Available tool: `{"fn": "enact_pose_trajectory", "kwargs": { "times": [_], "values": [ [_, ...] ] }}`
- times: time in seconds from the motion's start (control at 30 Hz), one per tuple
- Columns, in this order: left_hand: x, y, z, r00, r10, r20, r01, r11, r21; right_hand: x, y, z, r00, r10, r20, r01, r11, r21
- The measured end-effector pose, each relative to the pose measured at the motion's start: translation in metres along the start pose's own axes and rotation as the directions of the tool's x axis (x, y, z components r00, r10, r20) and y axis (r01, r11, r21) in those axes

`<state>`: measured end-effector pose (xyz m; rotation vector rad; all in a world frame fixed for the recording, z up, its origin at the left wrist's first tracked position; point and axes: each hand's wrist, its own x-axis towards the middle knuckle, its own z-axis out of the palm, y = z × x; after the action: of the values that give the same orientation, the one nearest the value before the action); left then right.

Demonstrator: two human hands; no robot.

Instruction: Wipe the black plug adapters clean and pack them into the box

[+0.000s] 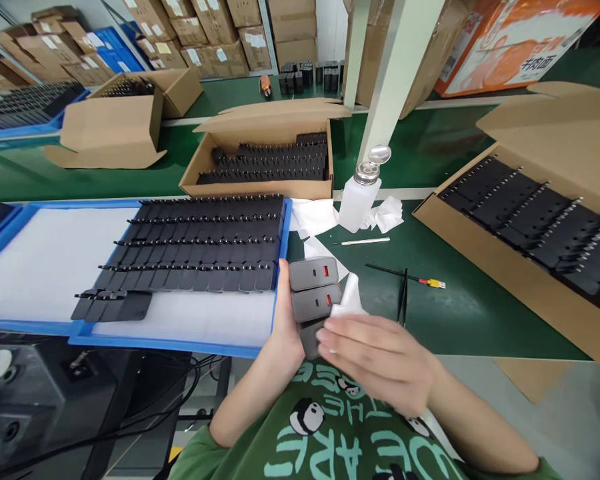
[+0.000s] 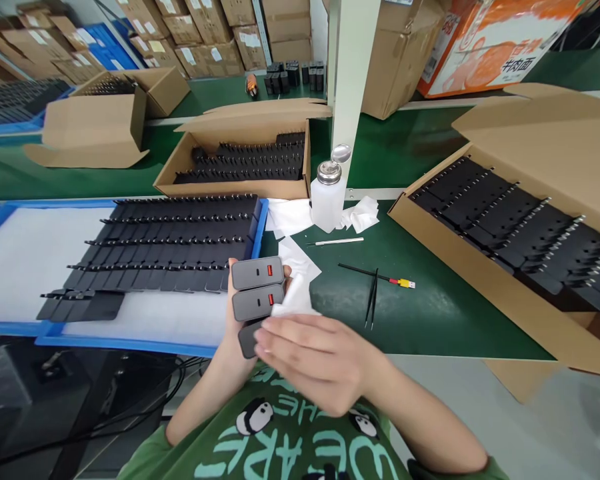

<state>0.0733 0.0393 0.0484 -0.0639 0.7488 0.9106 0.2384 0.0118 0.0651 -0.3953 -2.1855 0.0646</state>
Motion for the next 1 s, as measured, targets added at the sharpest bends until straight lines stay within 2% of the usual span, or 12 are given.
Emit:
{"fn": "enact_pose_trajectory", "kwargs": {
  "times": [0.1, 0.17, 0.23, 0.33, 0.4, 0.47, 0.53, 0.63, 0.73, 0.83, 0.9, 1.0],
  "values": [
    [0.002, 0.002, -0.001, 0.995, -0.014, 0.094, 0.014, 1.0, 0.005, -0.034, 0.024, -0.005, 0.999, 0.041, 0.011, -0.04, 0.998, -0.047],
    [0.002, 0.003, -0.003, 0.984, -0.001, 0.177, -0.002, 1.0, 0.017, -0.057, 0.041, -0.012, 0.992, 0.127, -0.017, -0.128, 0.991, -0.043],
    [0.003, 0.004, -0.004, 0.976, 0.037, 0.217, -0.043, 0.999, 0.024, -0.072, 0.05, -0.018, 0.965, 0.26, 0.019, -0.259, 0.965, -0.04],
    [0.002, 0.006, -0.004, 0.981, 0.085, 0.175, -0.094, 0.994, 0.046, -0.076, 0.049, -0.026, 0.879, 0.417, 0.231, -0.413, 0.908, -0.066],
    [0.002, 0.006, -0.001, 0.985, 0.114, 0.128, -0.123, 0.99, 0.065, -0.067, 0.039, -0.032, 0.84, 0.474, 0.264, -0.481, 0.876, -0.041],
    [0.002, 0.005, 0.003, 0.988, 0.132, 0.075, -0.138, 0.986, 0.093, -0.052, 0.026, -0.037, 0.848, 0.5, 0.176, -0.511, 0.86, 0.014],
    [0.003, 0.003, 0.009, 0.99, 0.14, 0.014, -0.14, 0.982, 0.123, -0.035, 0.013, -0.037, 0.874, 0.474, 0.105, -0.479, 0.878, 0.018],
    [0.004, -0.004, 0.019, 0.981, 0.168, -0.092, -0.151, 0.974, 0.167, -0.013, 0.001, -0.029, 0.919, 0.363, 0.154, -0.342, 0.928, -0.148],
    [0.007, -0.012, 0.029, 0.97, 0.206, -0.131, -0.173, 0.958, 0.23, -0.005, -0.002, -0.018, 0.942, 0.311, 0.123, -0.247, 0.895, -0.372],
    [0.011, -0.023, 0.04, 0.968, 0.237, -0.087, -0.191, 0.914, 0.359, -0.012, -0.002, -0.014, 0.964, 0.262, -0.04, -0.248, 0.839, -0.484],
    [0.017, -0.031, 0.052, 0.963, 0.265, -0.04, -0.217, 0.859, 0.463, -0.023, -0.002, -0.018, 0.955, 0.263, -0.138, -0.297, 0.827, -0.478],
    [0.037, -0.048, 0.089, 0.949, 0.292, 0.119, -0.298, 0.712, 0.636, -0.046, 0.002, -0.04, 0.867, 0.38, -0.321, -0.491, 0.755, -0.434]
  ]
}}
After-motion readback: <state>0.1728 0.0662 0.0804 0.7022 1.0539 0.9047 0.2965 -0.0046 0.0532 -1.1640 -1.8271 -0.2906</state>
